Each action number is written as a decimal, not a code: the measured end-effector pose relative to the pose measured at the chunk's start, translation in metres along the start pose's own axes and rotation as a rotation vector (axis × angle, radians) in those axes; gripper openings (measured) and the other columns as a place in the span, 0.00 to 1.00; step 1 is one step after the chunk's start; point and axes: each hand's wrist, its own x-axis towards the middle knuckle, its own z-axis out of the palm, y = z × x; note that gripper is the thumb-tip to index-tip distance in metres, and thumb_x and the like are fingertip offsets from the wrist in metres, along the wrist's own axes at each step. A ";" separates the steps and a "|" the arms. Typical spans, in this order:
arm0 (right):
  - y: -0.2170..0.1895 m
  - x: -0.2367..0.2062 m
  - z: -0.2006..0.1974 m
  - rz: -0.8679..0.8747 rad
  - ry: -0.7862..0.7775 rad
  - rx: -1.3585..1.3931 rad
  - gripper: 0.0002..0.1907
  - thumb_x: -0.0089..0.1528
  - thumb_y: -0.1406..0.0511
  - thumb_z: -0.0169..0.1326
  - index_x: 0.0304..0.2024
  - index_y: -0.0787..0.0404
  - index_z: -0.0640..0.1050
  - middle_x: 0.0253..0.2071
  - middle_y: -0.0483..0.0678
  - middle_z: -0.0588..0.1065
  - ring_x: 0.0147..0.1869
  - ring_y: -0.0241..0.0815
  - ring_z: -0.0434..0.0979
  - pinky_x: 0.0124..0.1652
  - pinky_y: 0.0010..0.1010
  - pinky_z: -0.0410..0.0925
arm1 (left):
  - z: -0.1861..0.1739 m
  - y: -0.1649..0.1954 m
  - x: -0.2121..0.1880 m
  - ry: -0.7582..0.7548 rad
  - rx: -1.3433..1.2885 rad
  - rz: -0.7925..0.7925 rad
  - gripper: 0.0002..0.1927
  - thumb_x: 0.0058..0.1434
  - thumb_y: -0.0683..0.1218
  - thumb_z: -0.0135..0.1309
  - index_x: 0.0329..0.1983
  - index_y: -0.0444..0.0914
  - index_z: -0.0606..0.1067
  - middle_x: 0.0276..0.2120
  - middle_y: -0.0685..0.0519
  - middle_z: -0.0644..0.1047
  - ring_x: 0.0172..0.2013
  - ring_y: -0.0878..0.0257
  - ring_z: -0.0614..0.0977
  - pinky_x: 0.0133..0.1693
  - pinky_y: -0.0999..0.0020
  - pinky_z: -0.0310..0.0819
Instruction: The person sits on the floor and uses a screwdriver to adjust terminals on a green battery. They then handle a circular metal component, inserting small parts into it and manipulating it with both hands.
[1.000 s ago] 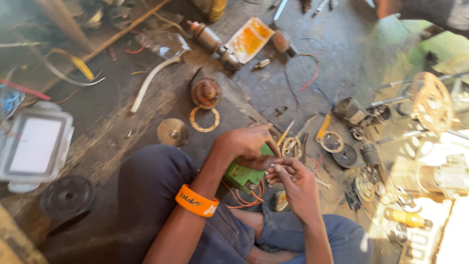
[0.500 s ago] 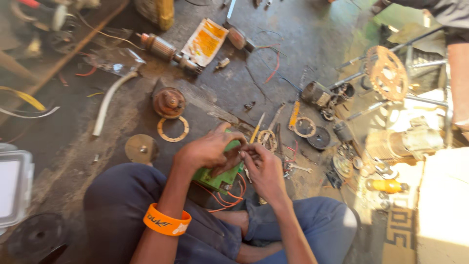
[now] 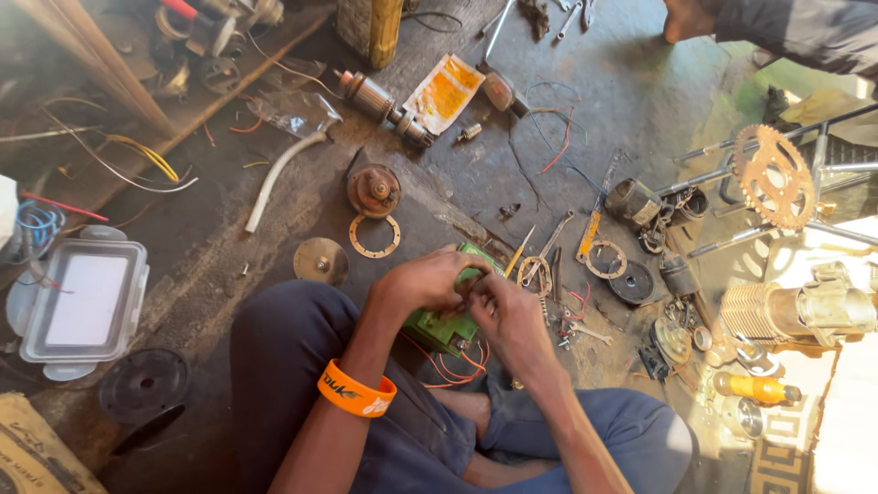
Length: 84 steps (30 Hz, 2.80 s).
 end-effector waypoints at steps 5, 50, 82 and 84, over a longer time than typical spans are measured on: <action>0.000 0.000 0.010 -0.085 0.116 0.003 0.17 0.61 0.66 0.57 0.52 0.64 0.78 0.34 0.58 0.78 0.37 0.57 0.78 0.36 0.44 0.69 | -0.005 -0.016 0.005 0.007 0.064 0.108 0.40 0.42 0.39 0.68 0.62 0.48 0.71 0.54 0.43 0.74 0.58 0.45 0.74 0.58 0.56 0.70; 0.028 -0.003 0.028 -0.117 0.133 0.014 0.07 0.62 0.69 0.54 0.41 0.64 0.73 0.34 0.60 0.76 0.39 0.62 0.78 0.39 0.48 0.70 | -0.025 0.000 0.003 -0.046 0.005 0.152 0.35 0.40 0.41 0.70 0.56 0.44 0.76 0.49 0.45 0.81 0.49 0.51 0.82 0.49 0.60 0.76; 0.037 0.000 0.040 -0.027 0.107 -0.067 0.04 0.65 0.68 0.51 0.42 0.62 0.73 0.37 0.61 0.76 0.45 0.64 0.77 0.44 0.50 0.69 | -0.010 -0.019 0.018 -0.092 0.081 -0.006 0.43 0.37 0.41 0.71 0.60 0.49 0.73 0.50 0.47 0.81 0.49 0.51 0.83 0.47 0.58 0.79; 0.038 0.001 0.042 -0.056 0.144 -0.076 0.04 0.64 0.69 0.51 0.41 0.63 0.73 0.37 0.61 0.76 0.45 0.64 0.76 0.43 0.50 0.68 | -0.008 -0.026 0.022 -0.063 0.081 0.061 0.42 0.39 0.43 0.72 0.61 0.49 0.72 0.50 0.46 0.81 0.49 0.50 0.82 0.47 0.58 0.79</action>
